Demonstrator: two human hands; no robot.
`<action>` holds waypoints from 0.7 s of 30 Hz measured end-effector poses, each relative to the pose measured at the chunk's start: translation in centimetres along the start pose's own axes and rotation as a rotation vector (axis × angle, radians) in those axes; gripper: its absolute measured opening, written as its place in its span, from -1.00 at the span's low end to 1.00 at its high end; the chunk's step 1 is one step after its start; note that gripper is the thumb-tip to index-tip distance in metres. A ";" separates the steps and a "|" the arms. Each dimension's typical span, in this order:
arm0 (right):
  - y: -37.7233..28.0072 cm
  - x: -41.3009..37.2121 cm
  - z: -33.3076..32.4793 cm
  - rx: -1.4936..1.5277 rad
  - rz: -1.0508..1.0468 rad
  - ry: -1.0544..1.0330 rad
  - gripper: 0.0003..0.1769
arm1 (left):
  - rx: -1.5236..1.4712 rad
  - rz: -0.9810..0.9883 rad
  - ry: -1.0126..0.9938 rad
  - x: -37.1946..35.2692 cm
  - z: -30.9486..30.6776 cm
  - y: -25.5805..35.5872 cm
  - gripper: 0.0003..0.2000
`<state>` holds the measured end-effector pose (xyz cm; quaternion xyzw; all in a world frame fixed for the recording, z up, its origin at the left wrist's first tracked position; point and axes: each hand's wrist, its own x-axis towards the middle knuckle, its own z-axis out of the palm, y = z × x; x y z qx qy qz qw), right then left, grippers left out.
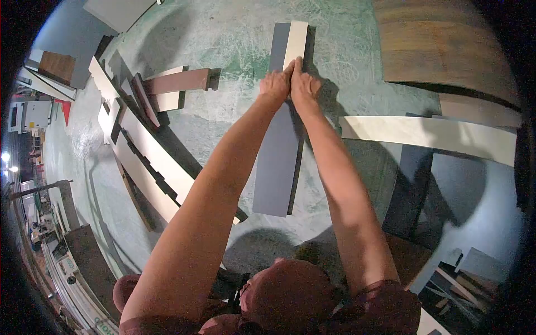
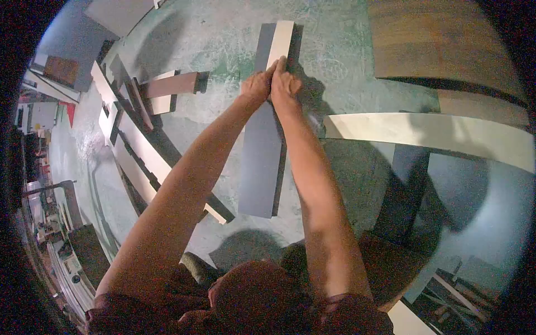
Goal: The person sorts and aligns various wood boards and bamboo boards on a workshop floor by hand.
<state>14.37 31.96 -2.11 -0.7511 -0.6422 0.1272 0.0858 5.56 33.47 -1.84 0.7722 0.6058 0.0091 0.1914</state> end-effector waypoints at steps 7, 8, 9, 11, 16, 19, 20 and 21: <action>-1.5 -9.8 0.6 0.065 -0.049 -0.062 -0.30 | -0.042 -0.021 0.115 -10.1 1.6 -0.9 -0.53; -1.7 -11.5 0.8 0.080 -0.060 -0.100 -0.29 | -0.065 -0.051 0.072 -12.1 1.2 -0.8 -0.52; -2.2 -13.5 0.5 0.138 -0.042 -0.113 -0.29 | -0.116 -0.054 0.084 -13.8 2.0 -1.4 -0.53; -2.6 -17.0 1.3 0.165 -0.072 -0.175 -0.31 | -0.156 -0.090 0.085 -17.7 2.4 -1.9 -0.54; -4.0 -25.5 1.2 0.226 -0.036 -0.322 -0.29 | -0.224 -0.098 0.189 -27.1 4.3 -3.0 -0.45; -4.4 -28.5 2.1 0.290 -0.047 -0.328 -0.29 | -0.205 -0.097 0.146 -30.3 4.5 -3.3 -0.44; -4.2 -29.1 2.4 0.296 -0.049 -0.361 -0.35 | -0.175 -0.120 0.117 -31.1 4.6 -3.4 -0.44; -4.2 -29.4 2.1 0.282 -0.068 -0.381 -0.35 | -0.188 -0.148 0.119 -31.4 5.2 -3.7 -0.44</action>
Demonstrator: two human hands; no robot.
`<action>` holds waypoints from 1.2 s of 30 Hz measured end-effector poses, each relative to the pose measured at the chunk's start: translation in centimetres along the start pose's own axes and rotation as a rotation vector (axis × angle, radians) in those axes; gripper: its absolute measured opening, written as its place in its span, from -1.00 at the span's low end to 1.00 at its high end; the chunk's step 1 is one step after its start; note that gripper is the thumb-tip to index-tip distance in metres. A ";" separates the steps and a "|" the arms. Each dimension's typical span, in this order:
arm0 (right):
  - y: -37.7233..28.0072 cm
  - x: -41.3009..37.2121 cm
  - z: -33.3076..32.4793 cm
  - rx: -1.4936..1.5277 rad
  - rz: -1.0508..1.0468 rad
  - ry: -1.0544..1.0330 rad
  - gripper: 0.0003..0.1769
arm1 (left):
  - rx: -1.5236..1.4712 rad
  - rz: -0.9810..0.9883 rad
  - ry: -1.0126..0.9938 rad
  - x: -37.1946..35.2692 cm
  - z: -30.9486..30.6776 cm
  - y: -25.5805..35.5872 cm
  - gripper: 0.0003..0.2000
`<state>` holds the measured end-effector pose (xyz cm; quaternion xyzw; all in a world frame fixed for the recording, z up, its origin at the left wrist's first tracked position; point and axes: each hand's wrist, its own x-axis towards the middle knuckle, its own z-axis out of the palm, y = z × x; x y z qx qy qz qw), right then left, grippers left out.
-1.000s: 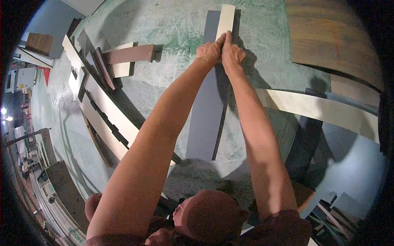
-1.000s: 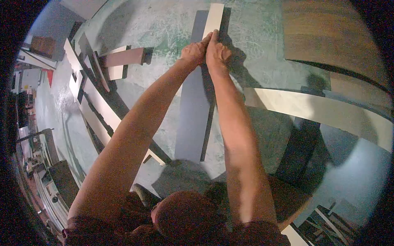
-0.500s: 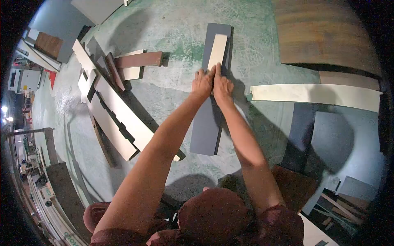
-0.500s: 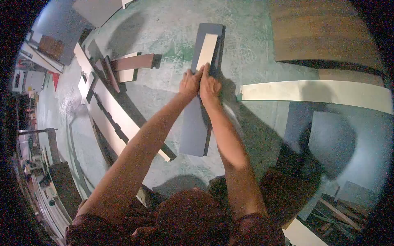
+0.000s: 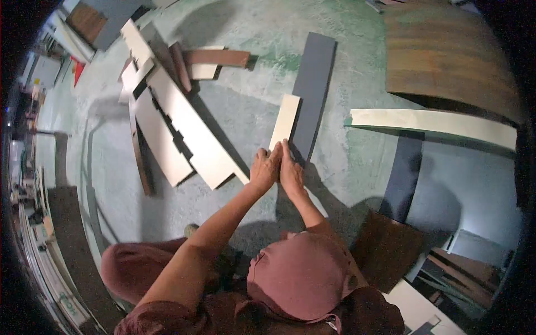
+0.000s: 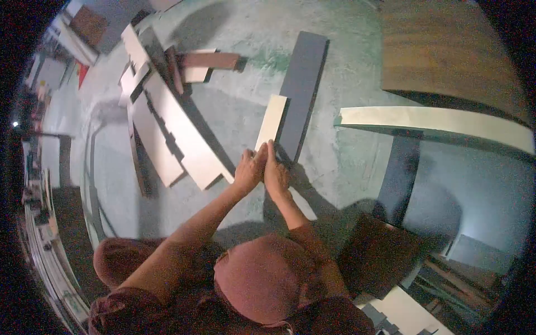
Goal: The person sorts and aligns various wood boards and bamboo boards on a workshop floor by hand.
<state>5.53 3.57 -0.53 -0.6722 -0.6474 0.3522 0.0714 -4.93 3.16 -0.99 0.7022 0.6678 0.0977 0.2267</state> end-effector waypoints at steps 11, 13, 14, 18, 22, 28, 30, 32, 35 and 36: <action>1.5 0.7 -3.8 0.188 0.086 0.247 -0.48 | -0.146 -0.283 0.029 -0.4 -0.8 1.9 -0.17; 2.1 1.1 -5.1 0.065 0.057 0.149 -0.42 | -0.193 -0.322 0.005 -0.5 -1.3 2.0 -0.16; 2.4 1.6 -6.2 0.046 0.042 0.150 -0.42 | -0.293 -0.328 0.021 -0.8 -1.0 1.7 -0.17; 2.0 3.4 -10.4 -0.288 -0.019 -0.003 -0.37 | -0.572 -0.366 0.116 -0.9 -1.7 0.6 -0.15; -0.7 5.9 -12.3 -0.532 0.001 -0.065 -0.32 | -0.794 -0.375 0.224 1.0 -2.3 1.3 -0.21; -2.0 8.0 -4.9 -0.483 0.272 0.042 -0.11 | -0.991 -0.482 0.394 2.9 -4.5 -0.2 -0.28; -2.1 8.3 -2.3 -0.353 0.365 0.283 0.00 | -1.076 -0.550 0.390 3.4 -5.7 -1.7 -0.31; -2.8 8.3 -0.5 -0.309 0.482 0.248 0.06 | -1.045 -0.574 0.428 3.9 -6.7 -2.9 -0.33; -4.0 8.2 1.1 -0.226 0.680 0.213 0.09 | -1.043 -0.598 0.497 4.5 -7.0 -4.1 -0.36; -4.2 8.0 1.4 -0.224 0.700 0.215 0.09 | -1.069 -0.595 0.534 4.7 -6.6 -4.4 -0.37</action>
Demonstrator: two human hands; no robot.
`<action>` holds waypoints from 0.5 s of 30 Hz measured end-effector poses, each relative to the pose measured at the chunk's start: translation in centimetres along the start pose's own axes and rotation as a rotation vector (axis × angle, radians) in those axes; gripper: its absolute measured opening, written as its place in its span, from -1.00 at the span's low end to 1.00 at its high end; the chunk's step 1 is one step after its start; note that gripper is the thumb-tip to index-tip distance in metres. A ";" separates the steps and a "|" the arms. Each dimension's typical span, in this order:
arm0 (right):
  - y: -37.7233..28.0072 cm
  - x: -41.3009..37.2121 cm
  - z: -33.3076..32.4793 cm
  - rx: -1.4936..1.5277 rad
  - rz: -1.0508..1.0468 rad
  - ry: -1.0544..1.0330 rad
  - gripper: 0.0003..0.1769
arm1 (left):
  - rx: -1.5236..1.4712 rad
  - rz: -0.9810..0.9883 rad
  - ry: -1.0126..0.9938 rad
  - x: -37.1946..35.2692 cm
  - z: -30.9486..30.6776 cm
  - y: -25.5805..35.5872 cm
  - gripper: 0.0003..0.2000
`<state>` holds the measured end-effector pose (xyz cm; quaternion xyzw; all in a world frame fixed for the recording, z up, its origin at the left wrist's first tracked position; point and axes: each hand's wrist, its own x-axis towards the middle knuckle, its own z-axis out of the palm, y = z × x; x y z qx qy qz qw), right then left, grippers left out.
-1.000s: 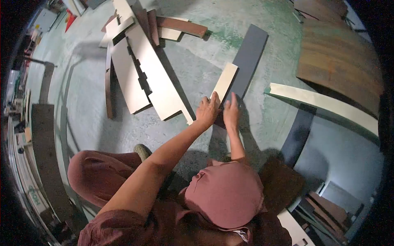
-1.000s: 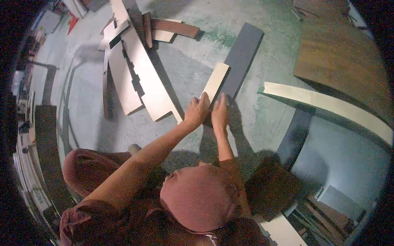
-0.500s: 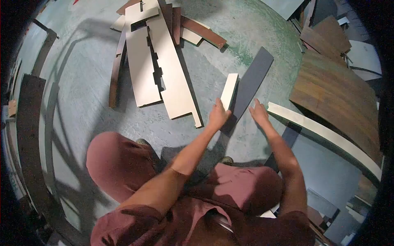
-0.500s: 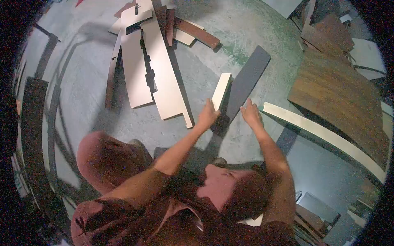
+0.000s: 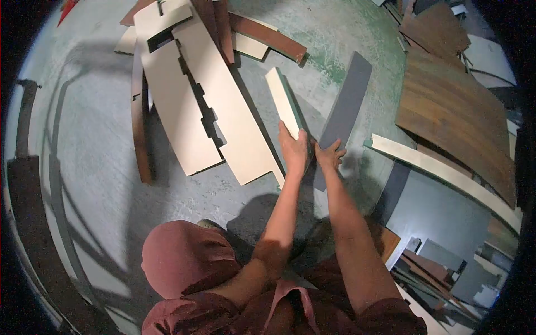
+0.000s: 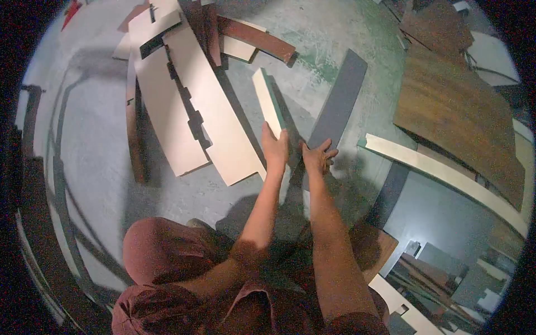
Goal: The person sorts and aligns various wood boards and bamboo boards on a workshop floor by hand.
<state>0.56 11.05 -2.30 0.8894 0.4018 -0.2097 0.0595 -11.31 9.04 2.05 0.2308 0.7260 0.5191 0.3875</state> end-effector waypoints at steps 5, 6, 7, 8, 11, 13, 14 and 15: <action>-0.5 -0.7 0.2 -0.004 0.029 0.050 0.04 | -0.151 -0.066 -0.035 0.3 1.5 -1.0 -0.38; -0.4 -0.7 0.0 -0.014 0.015 0.051 0.04 | -0.119 -0.061 -0.019 0.0 1.6 -0.3 -0.38; -0.3 -0.7 -0.2 -0.013 0.024 0.047 0.05 | -0.088 -0.055 -0.002 -0.2 1.8 0.2 -0.38; -0.2 -0.8 -0.5 -0.011 0.034 0.056 0.05 | -0.092 -0.054 -0.015 -0.4 2.3 0.1 -0.38; 1.2 -0.7 -0.6 0.092 -0.020 0.048 0.00 | -0.157 -0.029 -0.019 -0.5 3.0 -0.4 -0.39; 4.0 1.4 0.1 0.340 -0.346 0.138 -0.14 | -0.175 -0.104 -0.074 -0.7 2.5 0.6 -0.38; 5.4 2.0 -0.4 0.342 -0.341 0.140 -0.14 | -0.174 -0.103 -0.079 -0.6 2.5 0.5 -0.38; 6.2 1.7 -1.8 0.553 -0.385 -0.003 -0.23 | -0.204 -0.085 -0.081 -0.5 2.6 0.1 -0.38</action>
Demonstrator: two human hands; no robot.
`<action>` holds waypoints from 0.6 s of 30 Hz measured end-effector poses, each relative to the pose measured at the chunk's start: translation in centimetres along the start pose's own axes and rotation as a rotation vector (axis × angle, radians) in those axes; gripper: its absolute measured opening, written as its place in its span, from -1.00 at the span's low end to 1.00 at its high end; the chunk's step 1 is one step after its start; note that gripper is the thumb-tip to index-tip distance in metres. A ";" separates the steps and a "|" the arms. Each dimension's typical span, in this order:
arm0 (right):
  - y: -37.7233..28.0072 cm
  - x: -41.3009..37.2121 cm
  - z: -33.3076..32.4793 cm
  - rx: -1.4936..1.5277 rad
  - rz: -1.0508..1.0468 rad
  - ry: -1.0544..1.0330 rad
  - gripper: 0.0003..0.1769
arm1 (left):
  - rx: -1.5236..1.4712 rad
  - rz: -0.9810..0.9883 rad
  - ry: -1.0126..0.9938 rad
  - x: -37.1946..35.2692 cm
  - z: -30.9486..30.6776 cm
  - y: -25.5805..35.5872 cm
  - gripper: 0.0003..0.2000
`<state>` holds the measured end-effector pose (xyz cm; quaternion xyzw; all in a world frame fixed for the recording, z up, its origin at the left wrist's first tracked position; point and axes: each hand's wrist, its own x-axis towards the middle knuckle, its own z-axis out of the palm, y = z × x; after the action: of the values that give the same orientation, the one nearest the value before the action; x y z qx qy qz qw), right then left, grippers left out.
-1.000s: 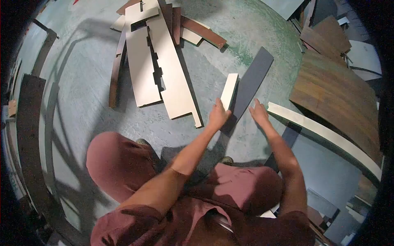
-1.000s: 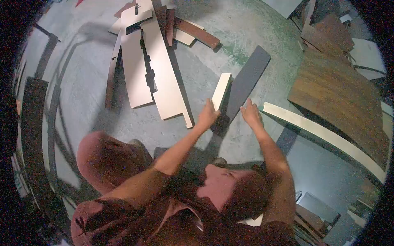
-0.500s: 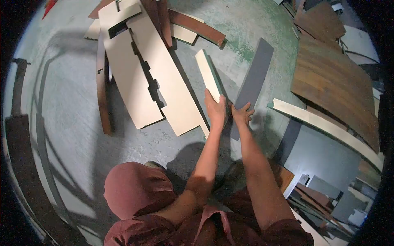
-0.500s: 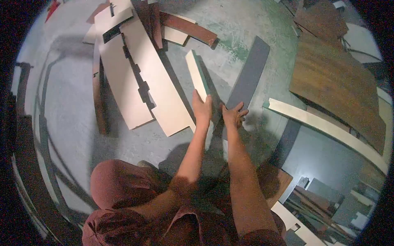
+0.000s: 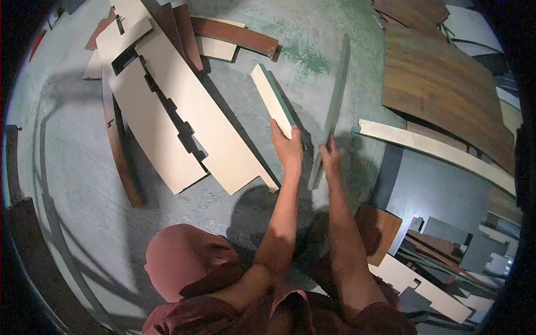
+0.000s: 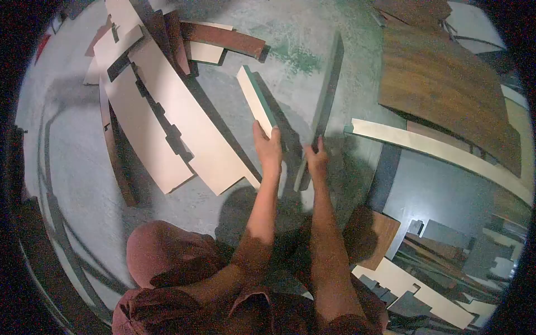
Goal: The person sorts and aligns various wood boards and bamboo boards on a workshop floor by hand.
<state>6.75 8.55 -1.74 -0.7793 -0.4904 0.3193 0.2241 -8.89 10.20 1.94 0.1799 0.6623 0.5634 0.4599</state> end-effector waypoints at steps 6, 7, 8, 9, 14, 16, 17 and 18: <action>3.7 -1.1 -5.2 0.161 0.136 0.110 -0.27 | 0.034 0.068 0.001 -0.2 -0.4 0.2 -0.39; 3.5 -1.1 -5.1 0.163 0.137 0.117 -0.27 | 0.050 0.088 0.003 -0.1 -0.4 -0.2 -0.39; 3.2 -0.9 -4.9 -0.034 0.154 0.167 -0.25 | 0.033 0.101 0.001 0.1 -0.4 -0.5 -0.39; 3.3 -0.7 -4.9 -0.230 0.170 0.214 -0.23 | 0.030 0.103 -0.003 -0.1 -0.5 0.0 -0.39; 6.9 0.3 -4.1 0.043 0.058 0.250 -0.24 | 0.079 0.147 0.031 -0.2 -0.8 0.1 -0.40; 6.0 -0.4 -3.8 0.110 0.035 0.258 -0.25 | 0.093 0.161 0.033 -0.3 -1.2 1.4 -0.40; 4.3 -1.9 -3.6 0.149 0.024 0.213 -0.30 | 0.116 0.166 0.027 -0.6 -1.5 1.8 -0.40; 3.0 -3.0 -3.2 0.189 0.012 0.169 -0.35 | 0.119 0.166 0.029 -0.5 -1.8 1.6 -0.40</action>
<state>9.97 4.45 -0.65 -0.7818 -0.4327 0.2987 0.3352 -10.50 9.24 3.52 0.2531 0.6840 0.5619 0.3903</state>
